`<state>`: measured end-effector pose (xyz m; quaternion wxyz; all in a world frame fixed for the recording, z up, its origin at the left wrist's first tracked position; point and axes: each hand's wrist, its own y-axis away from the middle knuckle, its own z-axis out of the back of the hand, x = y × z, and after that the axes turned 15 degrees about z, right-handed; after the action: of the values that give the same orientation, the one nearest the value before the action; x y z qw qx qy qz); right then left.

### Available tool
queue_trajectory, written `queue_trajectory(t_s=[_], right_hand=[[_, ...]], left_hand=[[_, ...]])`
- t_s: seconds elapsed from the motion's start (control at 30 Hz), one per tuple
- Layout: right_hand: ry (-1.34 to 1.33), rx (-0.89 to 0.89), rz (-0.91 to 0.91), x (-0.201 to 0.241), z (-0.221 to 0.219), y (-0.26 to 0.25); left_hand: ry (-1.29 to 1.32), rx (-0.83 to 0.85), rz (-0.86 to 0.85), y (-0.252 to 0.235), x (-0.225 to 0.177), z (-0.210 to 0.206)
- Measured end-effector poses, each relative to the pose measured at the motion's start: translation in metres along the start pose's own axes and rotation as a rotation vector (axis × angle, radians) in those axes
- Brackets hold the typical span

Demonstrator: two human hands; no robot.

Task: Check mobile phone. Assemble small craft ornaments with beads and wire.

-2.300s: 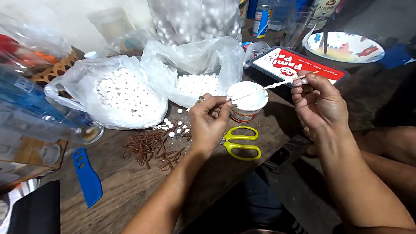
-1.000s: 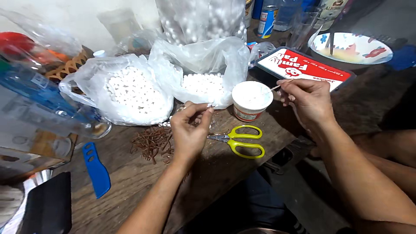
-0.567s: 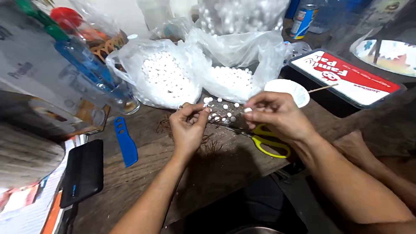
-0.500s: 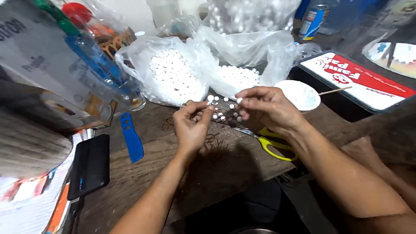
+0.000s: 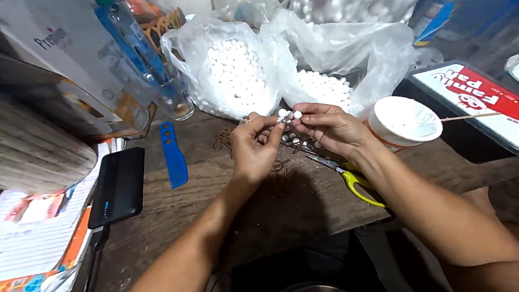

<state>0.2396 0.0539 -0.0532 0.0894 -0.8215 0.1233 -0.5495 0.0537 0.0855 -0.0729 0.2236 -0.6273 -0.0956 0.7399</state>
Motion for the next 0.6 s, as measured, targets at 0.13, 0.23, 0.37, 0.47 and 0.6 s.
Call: queue_trajectory(t_s=[0.13, 0.23, 0.37, 0.47, 0.6], right_hand=[[-0.004, -0.008, -0.006, -0.0006, 0.0008, 0.0005], [-0.020, -0.014, -0.030, -0.0011, 0.0012, -0.0026], [-0.005, 0.036, 0.000, -0.0042, 0.0044, -0.0029], [0.003, 0.056, 0.006, -0.0064, 0.0066, -0.0026], [0.030, 0.026, -0.015, -0.0050, 0.0042, 0.0008]], left_hand=[[-0.003, 0.004, -0.018, 0.0000, 0.0004, 0.0000], [-0.015, 0.004, -0.042, 0.0002, 0.0014, 0.0004], [-0.027, -0.005, -0.044, -0.0002, 0.0011, 0.0004], [-0.029, -0.006, -0.045, -0.0002, 0.0022, -0.0004], [-0.030, -0.003, -0.052, 0.0004, 0.0026, -0.0009]])
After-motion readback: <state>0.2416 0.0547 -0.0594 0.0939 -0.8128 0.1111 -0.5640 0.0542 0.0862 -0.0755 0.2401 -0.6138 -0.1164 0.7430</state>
